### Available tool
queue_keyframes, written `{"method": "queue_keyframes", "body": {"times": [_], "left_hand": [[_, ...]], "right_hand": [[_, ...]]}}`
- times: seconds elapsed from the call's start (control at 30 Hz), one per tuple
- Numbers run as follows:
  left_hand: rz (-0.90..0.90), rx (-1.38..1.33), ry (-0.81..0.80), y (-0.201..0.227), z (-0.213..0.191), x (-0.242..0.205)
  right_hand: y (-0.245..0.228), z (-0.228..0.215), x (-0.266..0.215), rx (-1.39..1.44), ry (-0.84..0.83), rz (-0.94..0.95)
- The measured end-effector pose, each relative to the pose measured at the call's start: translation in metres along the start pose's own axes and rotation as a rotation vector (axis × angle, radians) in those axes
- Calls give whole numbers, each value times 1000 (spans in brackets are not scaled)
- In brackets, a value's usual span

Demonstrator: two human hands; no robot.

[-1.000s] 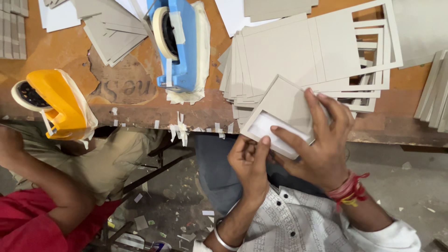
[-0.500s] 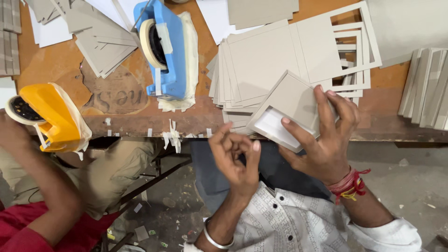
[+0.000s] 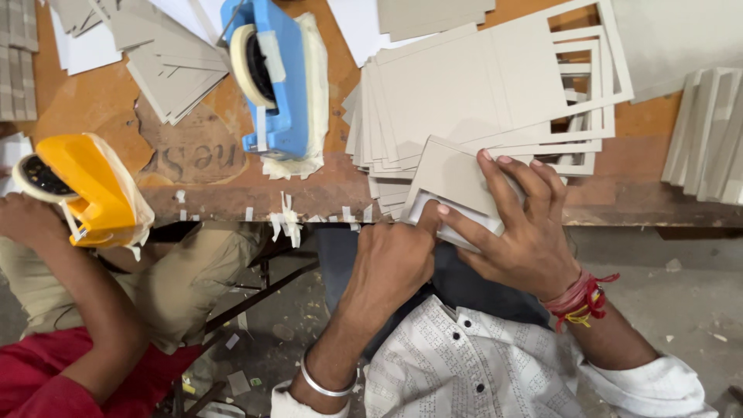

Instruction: The person assembles small photo frames by hand. They pick up a frame, apply adhesive tape to the edges, and press the pieces together. The person handles multiple frames one at a time, stacking the finished units on the table.

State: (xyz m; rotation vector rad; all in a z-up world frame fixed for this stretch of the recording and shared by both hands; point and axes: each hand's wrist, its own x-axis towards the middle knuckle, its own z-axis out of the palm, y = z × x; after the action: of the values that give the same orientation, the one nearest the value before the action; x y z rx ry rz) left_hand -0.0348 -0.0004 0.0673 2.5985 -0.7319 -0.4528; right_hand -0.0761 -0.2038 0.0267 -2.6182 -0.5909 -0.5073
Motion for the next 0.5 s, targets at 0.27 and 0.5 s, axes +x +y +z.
{"method": "queue_keyframes", "body": {"times": [0.27,0.5], "left_hand": [[12,-565,441,20,11,-4],[20,-741,478,19,24,11]], "right_hand": [[17,4,9,58,216,274],[-9,-2,11,659,370,529]]}}
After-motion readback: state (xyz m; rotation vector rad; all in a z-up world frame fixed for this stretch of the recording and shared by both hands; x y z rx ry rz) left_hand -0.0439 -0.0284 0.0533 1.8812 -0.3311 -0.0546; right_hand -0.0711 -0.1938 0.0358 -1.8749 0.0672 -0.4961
